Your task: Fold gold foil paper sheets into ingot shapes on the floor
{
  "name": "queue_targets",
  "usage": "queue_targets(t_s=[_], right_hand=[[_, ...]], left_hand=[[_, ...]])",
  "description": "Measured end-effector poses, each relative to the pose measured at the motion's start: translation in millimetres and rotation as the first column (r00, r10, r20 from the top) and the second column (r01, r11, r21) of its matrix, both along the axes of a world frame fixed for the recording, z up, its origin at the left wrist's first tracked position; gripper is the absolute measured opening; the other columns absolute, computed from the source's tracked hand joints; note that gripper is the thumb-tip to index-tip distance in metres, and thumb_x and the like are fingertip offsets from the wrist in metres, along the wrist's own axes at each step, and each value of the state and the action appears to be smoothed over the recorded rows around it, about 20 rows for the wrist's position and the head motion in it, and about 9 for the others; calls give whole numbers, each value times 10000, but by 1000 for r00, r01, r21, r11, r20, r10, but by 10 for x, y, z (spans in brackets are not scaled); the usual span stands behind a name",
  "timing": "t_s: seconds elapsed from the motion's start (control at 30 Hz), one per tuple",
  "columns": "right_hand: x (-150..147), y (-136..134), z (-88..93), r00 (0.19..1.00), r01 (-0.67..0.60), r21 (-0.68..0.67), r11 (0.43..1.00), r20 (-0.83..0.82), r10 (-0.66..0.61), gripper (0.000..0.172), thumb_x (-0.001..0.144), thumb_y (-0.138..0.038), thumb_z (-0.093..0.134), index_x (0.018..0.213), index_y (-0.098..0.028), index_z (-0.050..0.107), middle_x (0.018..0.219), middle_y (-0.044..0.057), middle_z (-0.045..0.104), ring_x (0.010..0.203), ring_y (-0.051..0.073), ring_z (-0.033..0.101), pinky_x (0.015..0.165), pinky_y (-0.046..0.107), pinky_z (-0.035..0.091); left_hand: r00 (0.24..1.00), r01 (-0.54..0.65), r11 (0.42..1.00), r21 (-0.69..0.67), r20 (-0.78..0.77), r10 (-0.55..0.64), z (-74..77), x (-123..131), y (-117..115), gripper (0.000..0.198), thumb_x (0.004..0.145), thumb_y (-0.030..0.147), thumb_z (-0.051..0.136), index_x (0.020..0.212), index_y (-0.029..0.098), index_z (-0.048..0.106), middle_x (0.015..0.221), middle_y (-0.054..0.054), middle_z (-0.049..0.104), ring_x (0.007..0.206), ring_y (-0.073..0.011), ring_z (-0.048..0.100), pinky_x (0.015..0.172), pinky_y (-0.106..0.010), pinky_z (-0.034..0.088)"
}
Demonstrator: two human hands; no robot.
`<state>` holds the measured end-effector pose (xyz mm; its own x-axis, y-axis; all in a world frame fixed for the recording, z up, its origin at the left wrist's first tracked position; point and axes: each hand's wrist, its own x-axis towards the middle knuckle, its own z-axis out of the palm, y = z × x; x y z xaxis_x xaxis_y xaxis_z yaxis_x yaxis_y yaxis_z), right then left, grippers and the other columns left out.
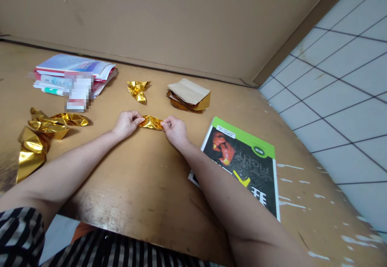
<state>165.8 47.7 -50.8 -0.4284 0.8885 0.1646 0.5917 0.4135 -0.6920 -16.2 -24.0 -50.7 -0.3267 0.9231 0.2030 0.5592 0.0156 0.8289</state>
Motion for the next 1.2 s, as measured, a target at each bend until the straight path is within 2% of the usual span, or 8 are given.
queue_targets(t_s=[0.33, 0.5, 0.6, 0.77, 0.9, 1.2], right_hand=[[-13, -3, -2, 1000, 7, 2, 1000, -20, -7, 171, 771, -277, 604, 617, -232, 547, 596, -37, 595, 591, 137, 539, 592, 251, 407], [-21, 6, 9, 999, 18, -40, 999, -38, -20, 175, 771, -298, 590, 614, -228, 559, 542, -46, 567, 529, 132, 515, 539, 247, 378], [-16, 7, 18, 998, 8, -34, 999, -56, -10, 147, 786, -306, 562, 669, -227, 603, 561, -40, 589, 547, 141, 536, 555, 253, 390], [-7, 7, 13, 997, -20, -14, 1000, -70, 19, 132, 803, -286, 546, 803, -242, 671, 706, -14, 681, 663, 164, 605, 641, 270, 441], [-9, 18, -14, 997, -60, 3, 998, -47, 60, 187, 833, -274, 515, 776, -236, 688, 717, -5, 691, 695, 165, 615, 663, 266, 449], [-7, -5, -7, 998, -52, 38, 998, 49, 50, 233, 846, -290, 506, 754, -221, 709, 686, 0, 677, 664, 162, 580, 612, 260, 396]], left_hand=[[1000, 10, 1000, 1, -8, -10, 9, 8, -9, 168, 719, 298, 629, 594, 190, 597, 553, 27, 589, 554, -132, 522, 578, -248, 405], [999, -17, 1000, -8, 29, 17, -8, -17, 12, 146, 727, 286, 630, 624, 182, 620, 561, 25, 599, 554, -130, 524, 567, -240, 409], [999, 4, 1000, 10, 53, -4, -23, -31, 23, 148, 752, 300, 614, 684, 174, 654, 604, 14, 635, 578, -134, 548, 584, -238, 421], [996, 65, 997, 36, 61, -67, -39, -38, 23, 183, 789, 315, 589, 756, 171, 696, 689, -6, 698, 650, -151, 607, 651, -243, 455], [997, 69, 997, 38, 43, -70, -39, -32, 25, 191, 789, 315, 584, 751, 173, 706, 720, -10, 716, 688, -161, 628, 677, -245, 458], [996, 65, 997, 31, -69, -63, -49, -36, 21, 213, 792, 326, 568, 702, 175, 688, 665, -6, 693, 645, -160, 606, 638, -255, 423]])
